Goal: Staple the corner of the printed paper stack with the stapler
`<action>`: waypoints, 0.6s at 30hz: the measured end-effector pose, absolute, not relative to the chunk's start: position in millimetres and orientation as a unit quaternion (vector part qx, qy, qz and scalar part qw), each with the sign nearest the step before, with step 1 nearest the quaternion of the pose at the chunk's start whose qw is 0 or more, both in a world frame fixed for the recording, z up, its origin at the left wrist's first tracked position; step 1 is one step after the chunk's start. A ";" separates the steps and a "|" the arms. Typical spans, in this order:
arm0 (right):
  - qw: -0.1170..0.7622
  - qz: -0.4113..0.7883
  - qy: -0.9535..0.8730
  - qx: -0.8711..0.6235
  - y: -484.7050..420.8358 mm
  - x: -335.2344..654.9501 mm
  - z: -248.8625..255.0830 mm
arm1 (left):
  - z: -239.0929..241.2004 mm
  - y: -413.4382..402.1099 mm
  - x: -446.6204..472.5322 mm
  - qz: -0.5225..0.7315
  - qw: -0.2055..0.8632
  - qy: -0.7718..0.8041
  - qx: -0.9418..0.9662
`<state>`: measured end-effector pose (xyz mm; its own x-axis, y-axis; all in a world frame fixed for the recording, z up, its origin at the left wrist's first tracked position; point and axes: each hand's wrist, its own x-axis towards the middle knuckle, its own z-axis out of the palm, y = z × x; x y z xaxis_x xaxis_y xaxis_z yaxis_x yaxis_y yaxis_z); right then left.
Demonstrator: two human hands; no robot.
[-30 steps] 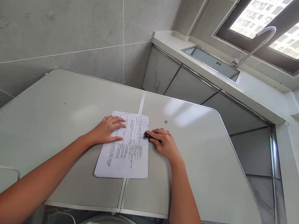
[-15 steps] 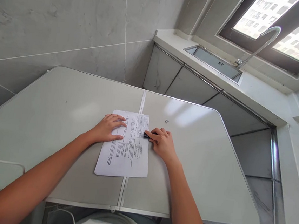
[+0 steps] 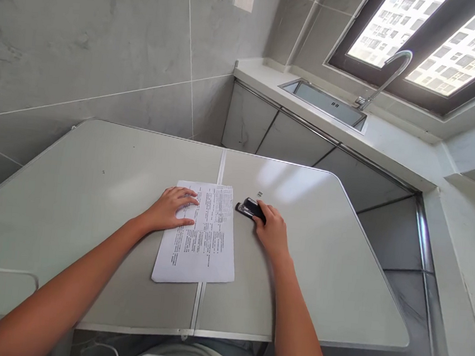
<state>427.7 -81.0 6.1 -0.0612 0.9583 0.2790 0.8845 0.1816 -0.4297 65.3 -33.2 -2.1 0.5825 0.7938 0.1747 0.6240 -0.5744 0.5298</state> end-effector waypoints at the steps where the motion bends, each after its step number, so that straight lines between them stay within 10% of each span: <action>1: 0.268 0.050 -0.704 -0.656 -80.1 426.3 5.3 | -2.3 -32.9 65.5 0.202 0.213 0.409 0.864; 7: 0.389 0.091 -0.696 -0.597 -82.9 363.4 18.3 | 5.4 -32.4 65.1 0.333 0.231 0.454 0.793; 18: 0.303 0.215 -0.773 -0.514 -101.4 283.2 7.7 | 6.4 -18.5 43.5 0.608 0.425 0.467 0.480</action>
